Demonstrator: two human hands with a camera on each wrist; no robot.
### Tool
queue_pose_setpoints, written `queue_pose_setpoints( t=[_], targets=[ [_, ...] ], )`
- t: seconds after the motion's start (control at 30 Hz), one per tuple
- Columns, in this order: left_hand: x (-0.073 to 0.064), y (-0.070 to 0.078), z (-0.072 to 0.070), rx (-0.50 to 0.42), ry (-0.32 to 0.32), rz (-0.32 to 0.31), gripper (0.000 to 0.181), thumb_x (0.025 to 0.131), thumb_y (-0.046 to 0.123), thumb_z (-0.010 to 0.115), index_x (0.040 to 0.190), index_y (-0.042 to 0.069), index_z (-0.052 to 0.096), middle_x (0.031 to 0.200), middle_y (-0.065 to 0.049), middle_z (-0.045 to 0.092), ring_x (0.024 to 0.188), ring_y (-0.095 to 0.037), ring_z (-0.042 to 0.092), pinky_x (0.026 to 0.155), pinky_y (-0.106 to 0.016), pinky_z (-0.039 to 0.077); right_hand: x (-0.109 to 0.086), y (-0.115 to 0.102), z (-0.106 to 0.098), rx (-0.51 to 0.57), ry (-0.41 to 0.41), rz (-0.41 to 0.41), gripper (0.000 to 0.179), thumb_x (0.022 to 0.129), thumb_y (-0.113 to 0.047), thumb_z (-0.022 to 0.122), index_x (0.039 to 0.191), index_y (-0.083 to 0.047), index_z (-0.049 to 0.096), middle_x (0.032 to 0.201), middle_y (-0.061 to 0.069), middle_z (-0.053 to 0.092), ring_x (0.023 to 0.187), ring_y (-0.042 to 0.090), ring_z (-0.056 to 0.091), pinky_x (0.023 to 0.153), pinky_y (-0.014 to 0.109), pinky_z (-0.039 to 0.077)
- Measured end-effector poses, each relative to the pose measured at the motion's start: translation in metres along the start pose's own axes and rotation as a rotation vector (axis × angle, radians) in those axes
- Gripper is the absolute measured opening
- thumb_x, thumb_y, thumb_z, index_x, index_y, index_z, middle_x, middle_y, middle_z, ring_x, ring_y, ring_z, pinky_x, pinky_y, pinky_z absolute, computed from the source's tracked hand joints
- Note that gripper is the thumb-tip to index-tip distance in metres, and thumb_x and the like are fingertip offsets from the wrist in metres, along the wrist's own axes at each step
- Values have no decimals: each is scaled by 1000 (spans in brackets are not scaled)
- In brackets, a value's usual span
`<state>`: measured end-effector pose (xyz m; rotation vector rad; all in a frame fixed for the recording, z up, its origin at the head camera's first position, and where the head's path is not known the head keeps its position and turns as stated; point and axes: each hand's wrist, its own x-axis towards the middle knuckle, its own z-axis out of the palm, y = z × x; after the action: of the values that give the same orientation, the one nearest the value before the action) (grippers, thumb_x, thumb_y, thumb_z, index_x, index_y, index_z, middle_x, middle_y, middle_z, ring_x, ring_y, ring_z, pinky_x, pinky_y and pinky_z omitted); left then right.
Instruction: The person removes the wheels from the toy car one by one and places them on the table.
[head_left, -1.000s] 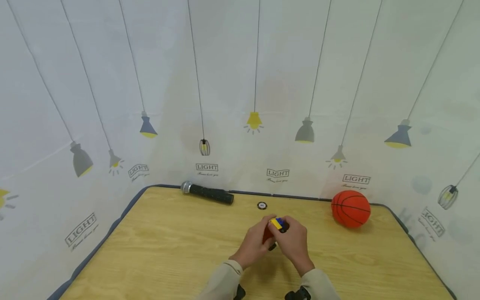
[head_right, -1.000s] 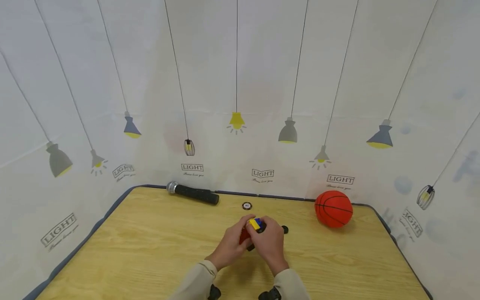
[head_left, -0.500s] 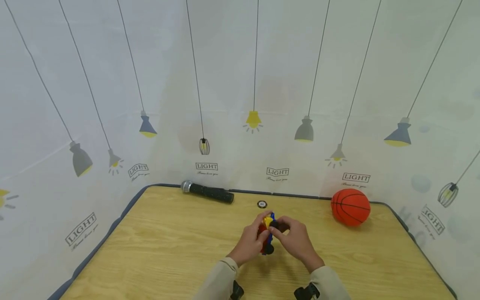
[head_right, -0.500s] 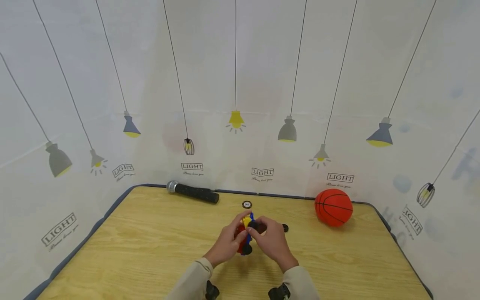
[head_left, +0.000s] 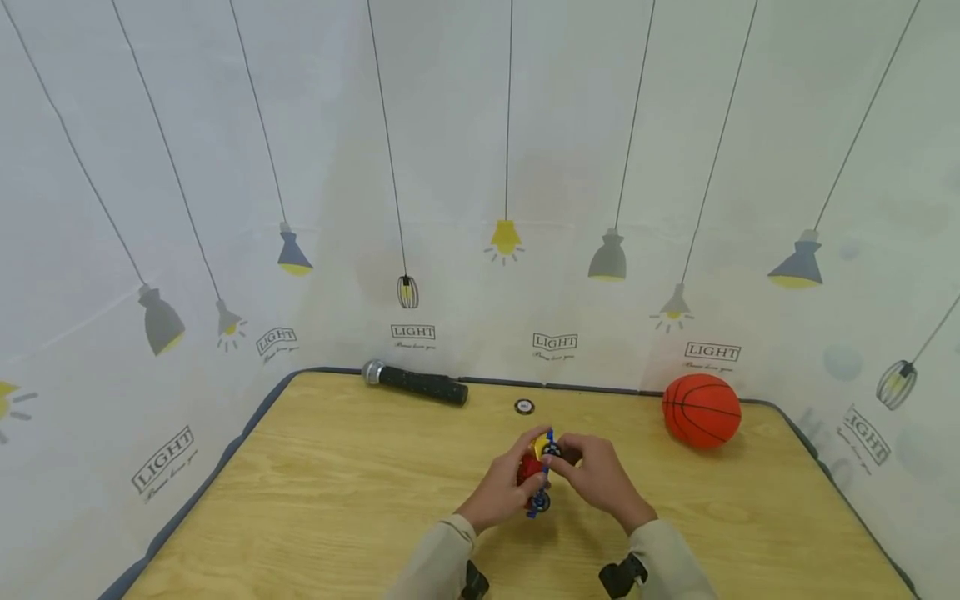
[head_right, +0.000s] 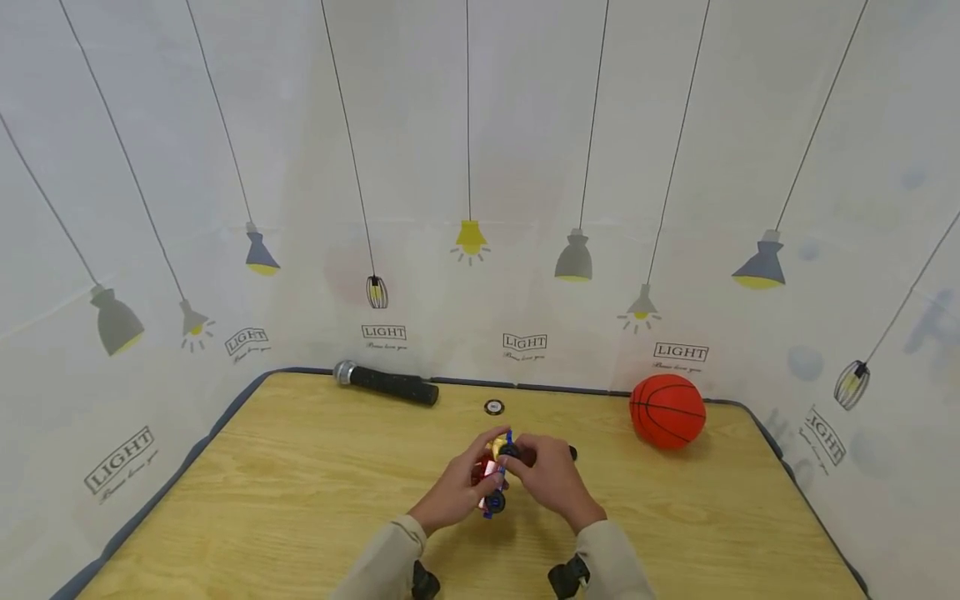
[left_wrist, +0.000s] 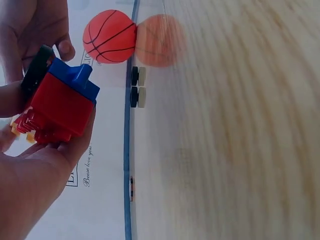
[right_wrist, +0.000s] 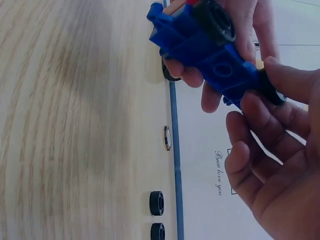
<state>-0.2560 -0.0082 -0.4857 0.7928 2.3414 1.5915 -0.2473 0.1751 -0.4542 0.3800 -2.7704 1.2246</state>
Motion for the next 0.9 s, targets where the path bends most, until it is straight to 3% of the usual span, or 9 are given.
queue_pose_setpoints(
  t=[0.13, 0.3, 0.57, 0.9],
  targets=[
    [1, -4, -1, -68, -3, -18, 53, 104, 18, 55, 149, 39, 37, 128, -14, 62, 96, -12, 69, 73, -32, 60, 1, 3, -3, 23, -33, -11, 16, 94, -21, 71, 80, -13, 67, 73, -3, 62, 67, 10, 54, 58, 22, 44],
    [2, -3, 1, -59, 44, -20, 46, 101, 21, 61, 144, 26, 45, 119, -13, 69, 93, -15, 72, 83, -36, 61, 4, 11, -2, 65, -73, -28, 19, 94, -24, 71, 79, -13, 65, 70, -2, 58, 62, 10, 52, 54, 22, 42],
    [-2, -4, 3, -34, 81, -67, 43, 99, 22, 64, 140, 24, 51, 119, -11, 71, 93, -13, 70, 82, -35, 60, 2, 21, 6, 123, -92, -24, 17, 94, -22, 70, 82, -12, 65, 77, 0, 62, 65, 11, 54, 57, 23, 46],
    [-1, -11, 0, -37, 68, -54, 42, 100, 19, 63, 140, 22, 51, 115, -12, 71, 88, -10, 68, 75, -29, 58, -2, 27, 15, 132, -31, -154, 18, 93, -16, 71, 78, -12, 61, 67, 2, 60, 53, 4, 55, 49, 23, 52]
  ],
)
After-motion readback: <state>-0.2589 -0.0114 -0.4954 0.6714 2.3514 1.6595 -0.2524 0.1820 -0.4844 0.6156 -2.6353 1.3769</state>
